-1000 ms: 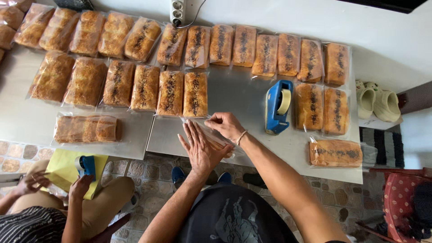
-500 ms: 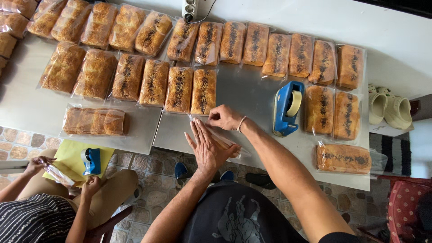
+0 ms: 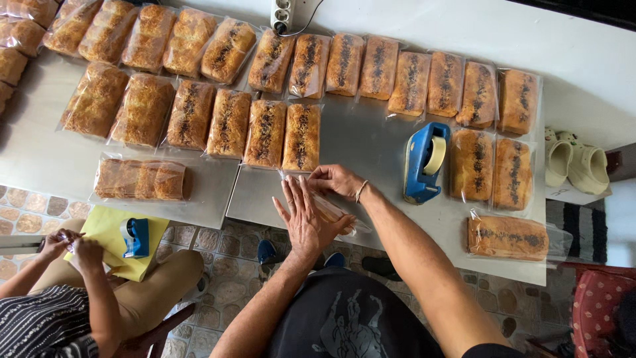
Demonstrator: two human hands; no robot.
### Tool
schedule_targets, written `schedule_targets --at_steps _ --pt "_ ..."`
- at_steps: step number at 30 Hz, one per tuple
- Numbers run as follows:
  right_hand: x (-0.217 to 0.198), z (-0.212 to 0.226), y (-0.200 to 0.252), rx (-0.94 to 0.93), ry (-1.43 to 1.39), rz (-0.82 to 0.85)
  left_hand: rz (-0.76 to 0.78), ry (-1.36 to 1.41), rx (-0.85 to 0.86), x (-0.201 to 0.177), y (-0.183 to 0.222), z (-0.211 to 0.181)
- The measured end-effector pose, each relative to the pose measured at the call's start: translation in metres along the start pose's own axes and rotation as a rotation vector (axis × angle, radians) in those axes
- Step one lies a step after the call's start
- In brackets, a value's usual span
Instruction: The person packages loaves of bread by placing them into plastic bags and sealing them with tape from a dispenser.
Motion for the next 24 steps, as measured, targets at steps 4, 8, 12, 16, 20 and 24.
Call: schedule_targets --at_steps 4,8,12,16,20,24 --pt "0.013 0.011 0.014 -0.039 -0.174 0.016 0.013 -0.01 -0.007 0.001 0.0 -0.001" --pt "0.026 0.026 0.031 -0.047 -0.286 0.081 0.014 -0.01 0.012 0.0 0.0 -0.002" --pt "0.011 0.011 0.014 -0.073 -0.233 0.113 0.016 -0.031 0.006 -0.001 0.001 -0.005" --pt "0.0 -0.009 -0.001 -0.08 -0.018 0.115 0.008 -0.041 0.01 0.001 0.0 -0.004" --pt "-0.037 -0.028 -0.01 -0.172 0.623 -0.142 0.006 -0.03 0.009 0.003 0.0 -0.003" --pt "0.025 0.066 0.074 -0.477 0.462 -0.026 -0.007 -0.034 0.029 0.012 -0.002 0.001"
Point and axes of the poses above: each hand's wrist, its own y-axis away from the middle knuckle, its own x-axis out of the palm, z = x × y, the point moved 8 cm from there along -y, towards the middle knuckle, and after that the axes turned 8 degrees about -y, right-handed, at the moved point
